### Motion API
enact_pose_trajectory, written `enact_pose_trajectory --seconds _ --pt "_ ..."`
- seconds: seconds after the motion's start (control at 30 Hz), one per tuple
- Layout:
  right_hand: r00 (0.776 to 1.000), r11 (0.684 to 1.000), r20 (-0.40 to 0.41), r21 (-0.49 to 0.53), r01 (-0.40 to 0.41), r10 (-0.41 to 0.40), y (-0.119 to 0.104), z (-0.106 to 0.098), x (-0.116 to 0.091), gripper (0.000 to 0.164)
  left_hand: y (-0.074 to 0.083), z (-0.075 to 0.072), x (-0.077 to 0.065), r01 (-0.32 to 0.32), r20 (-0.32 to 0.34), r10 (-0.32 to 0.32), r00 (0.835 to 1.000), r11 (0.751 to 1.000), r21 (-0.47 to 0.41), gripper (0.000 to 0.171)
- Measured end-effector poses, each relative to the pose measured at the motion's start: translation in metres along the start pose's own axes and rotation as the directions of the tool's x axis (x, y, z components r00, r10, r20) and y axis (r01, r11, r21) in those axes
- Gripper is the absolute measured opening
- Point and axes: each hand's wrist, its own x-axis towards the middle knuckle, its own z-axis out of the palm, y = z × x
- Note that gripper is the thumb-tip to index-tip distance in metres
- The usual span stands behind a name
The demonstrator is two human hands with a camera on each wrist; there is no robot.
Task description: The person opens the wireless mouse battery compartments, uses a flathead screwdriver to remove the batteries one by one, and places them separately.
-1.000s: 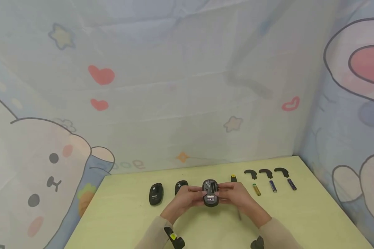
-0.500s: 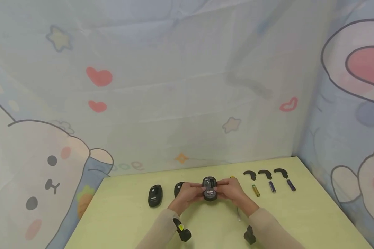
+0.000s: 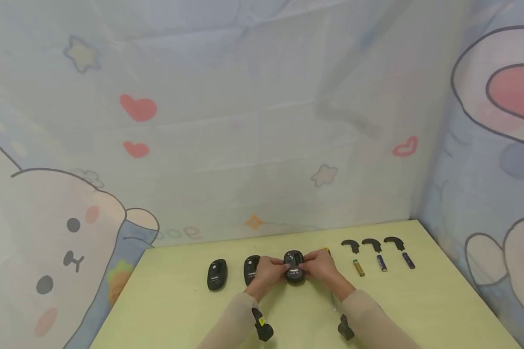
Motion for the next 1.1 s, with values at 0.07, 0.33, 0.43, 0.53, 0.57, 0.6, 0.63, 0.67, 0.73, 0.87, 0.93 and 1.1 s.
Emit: enact_pose_trajectory --seconds 0.07,0.33,0.43,0.53,0.57,0.6,0.63,0.67,0.73,0.87,0.93,1.1 --pt "1.000 1.000 -0.007 -0.025 -0.005 0.005 0.001 0.001 -0.001 0.036 0.000 0.001 -0.003 -0.005 -0.015 0.006 1.000 0.999 0.036 0.028" --pt "0.998 0.990 -0.053 -0.143 0.022 -0.030 0.001 0.006 -0.004 0.031 -0.005 0.007 -0.003 -0.040 -0.033 0.043 0.999 0.996 0.083 0.025" --pt "0.997 0.987 -0.059 -0.161 0.032 -0.042 0.000 0.005 -0.003 0.031 -0.006 0.011 0.000 -0.068 -0.041 0.073 0.997 0.991 0.118 0.023" --pt "0.997 0.986 -0.058 -0.162 0.033 -0.043 0.000 0.005 -0.002 0.031 -0.006 0.012 -0.001 -0.100 -0.040 0.108 0.993 0.983 0.156 0.021" --pt "0.997 0.985 -0.056 -0.171 0.035 -0.045 0.000 0.005 -0.003 0.032 -0.006 0.012 -0.002 -0.104 -0.040 0.112 0.993 0.981 0.164 0.021" --pt "0.997 0.984 -0.056 -0.178 0.034 -0.044 0.000 0.005 -0.004 0.032 -0.007 0.012 -0.003 -0.110 -0.039 0.118 0.992 0.978 0.177 0.021" --pt "0.998 0.983 -0.055 -0.181 0.032 -0.042 0.001 0.006 -0.005 0.033 -0.007 0.012 -0.004 -0.111 -0.036 0.120 0.992 0.977 0.182 0.021" --pt "0.998 0.983 -0.055 -0.184 0.029 -0.040 0.002 0.006 -0.005 0.033 -0.007 0.011 -0.006 -0.119 -0.035 0.128 0.991 0.974 0.194 0.021" --pt "0.998 0.982 -0.051 -0.188 0.028 -0.039 0.002 0.007 -0.005 0.033 -0.007 0.011 -0.006 -0.117 -0.033 0.126 0.991 0.973 0.201 0.021" --pt "0.997 0.979 -0.058 -0.196 0.047 -0.059 0.002 0.006 -0.003 0.033 -0.006 0.010 -0.004 -0.139 -0.029 0.148 0.989 0.970 0.202 0.021" --pt "0.996 0.974 -0.064 -0.220 0.053 -0.069 0.001 0.005 -0.002 0.033 -0.006 0.011 -0.003 -0.150 -0.030 0.159 0.987 0.968 0.201 0.021" --pt "0.996 0.951 -0.055 -0.306 0.044 -0.063 -0.005 -0.004 -0.004 0.039 -0.010 0.012 -0.004 -0.178 -0.029 0.190 0.981 0.955 0.236 0.025"
